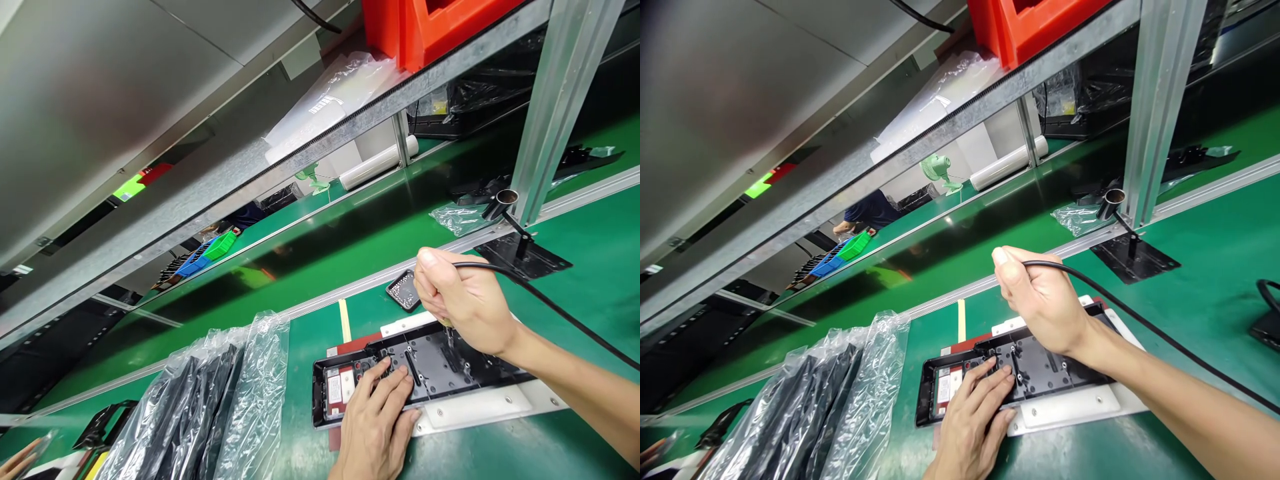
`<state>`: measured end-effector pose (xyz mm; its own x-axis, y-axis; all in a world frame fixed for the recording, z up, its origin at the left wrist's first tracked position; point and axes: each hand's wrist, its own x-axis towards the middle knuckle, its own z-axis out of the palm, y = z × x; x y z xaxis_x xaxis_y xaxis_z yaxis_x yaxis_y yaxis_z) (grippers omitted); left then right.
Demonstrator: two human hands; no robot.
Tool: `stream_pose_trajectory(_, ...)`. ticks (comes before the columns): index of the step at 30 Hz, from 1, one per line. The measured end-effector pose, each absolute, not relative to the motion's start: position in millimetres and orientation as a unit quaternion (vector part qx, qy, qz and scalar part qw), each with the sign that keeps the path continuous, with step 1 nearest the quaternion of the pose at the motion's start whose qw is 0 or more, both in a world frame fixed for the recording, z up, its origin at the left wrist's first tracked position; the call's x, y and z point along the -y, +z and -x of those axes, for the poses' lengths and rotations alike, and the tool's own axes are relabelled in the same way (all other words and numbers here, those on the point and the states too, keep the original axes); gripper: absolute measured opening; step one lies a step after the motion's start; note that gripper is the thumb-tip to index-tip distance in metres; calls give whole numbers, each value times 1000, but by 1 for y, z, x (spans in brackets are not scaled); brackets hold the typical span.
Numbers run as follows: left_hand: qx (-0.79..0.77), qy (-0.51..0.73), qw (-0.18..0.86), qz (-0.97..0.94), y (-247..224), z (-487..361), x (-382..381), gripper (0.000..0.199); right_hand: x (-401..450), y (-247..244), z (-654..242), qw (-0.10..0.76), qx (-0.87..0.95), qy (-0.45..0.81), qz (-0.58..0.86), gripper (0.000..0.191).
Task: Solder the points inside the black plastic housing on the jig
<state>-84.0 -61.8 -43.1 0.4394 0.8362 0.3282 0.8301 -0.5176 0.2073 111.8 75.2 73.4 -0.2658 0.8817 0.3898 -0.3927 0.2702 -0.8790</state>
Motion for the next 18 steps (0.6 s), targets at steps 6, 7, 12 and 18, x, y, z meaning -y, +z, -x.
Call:
stream_pose_trajectory(6,-474,206,-14,-856,-44,85,59,40,-76,72,-111,568,560,565,211,50)
stream_pose_trajectory(7,-471,208,-18,-857,-44,85,58,40,-76,72,-111,568,560,566,209,50)
stream_pose_trajectory(12,-464,216,-26,-859,-46,86,56,38,-77,70,-111,567,555,574,203,49)
stream_pose_trajectory(18,-462,219,-25,-859,-45,85,56,38,-78,72,-111,562,544,589,203,50)
